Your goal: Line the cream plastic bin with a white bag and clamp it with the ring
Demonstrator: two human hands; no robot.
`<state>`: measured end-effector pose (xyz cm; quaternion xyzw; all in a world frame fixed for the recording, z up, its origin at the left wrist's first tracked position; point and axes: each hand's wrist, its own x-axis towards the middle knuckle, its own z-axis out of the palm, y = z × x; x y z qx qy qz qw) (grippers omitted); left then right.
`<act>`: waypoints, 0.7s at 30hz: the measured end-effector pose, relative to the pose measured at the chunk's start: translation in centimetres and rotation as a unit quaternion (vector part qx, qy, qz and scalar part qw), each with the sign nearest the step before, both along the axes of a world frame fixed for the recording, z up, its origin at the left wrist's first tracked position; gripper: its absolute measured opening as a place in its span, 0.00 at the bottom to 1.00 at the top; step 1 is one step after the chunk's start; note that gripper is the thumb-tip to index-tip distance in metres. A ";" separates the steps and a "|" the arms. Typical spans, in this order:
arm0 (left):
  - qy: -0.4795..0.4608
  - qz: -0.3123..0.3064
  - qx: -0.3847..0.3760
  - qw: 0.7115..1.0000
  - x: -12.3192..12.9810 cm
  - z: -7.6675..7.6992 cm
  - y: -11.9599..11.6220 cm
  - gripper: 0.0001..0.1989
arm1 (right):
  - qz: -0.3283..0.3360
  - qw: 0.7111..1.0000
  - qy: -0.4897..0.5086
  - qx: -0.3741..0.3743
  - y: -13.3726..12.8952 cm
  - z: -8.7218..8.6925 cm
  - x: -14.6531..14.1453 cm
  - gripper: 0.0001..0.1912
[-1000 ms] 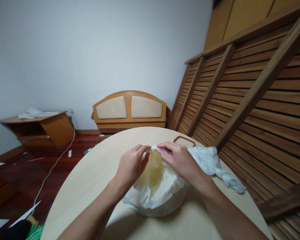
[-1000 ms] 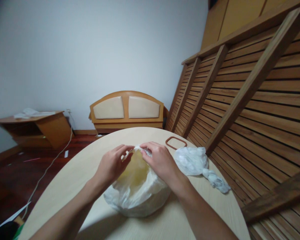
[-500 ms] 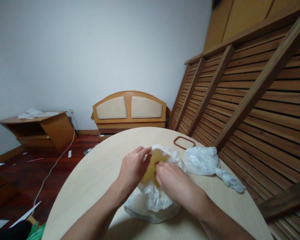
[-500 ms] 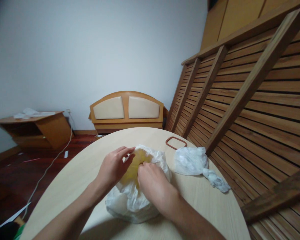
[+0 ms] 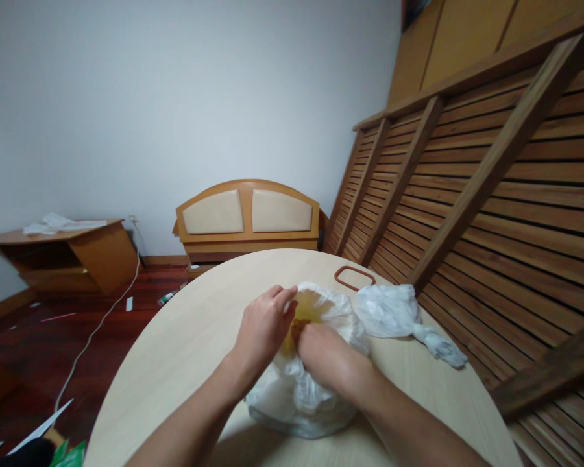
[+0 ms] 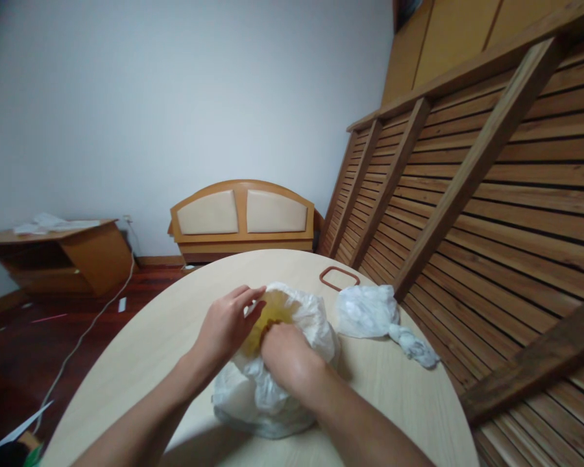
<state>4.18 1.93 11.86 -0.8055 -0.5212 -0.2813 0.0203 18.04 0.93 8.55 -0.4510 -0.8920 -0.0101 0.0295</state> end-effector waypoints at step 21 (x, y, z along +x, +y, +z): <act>-0.045 0.014 -0.022 0.999 -0.5 0.1 0.6 0.10 | 0.035 0.995 0.009 -0.093 0.5 2.8 -0.8 0.15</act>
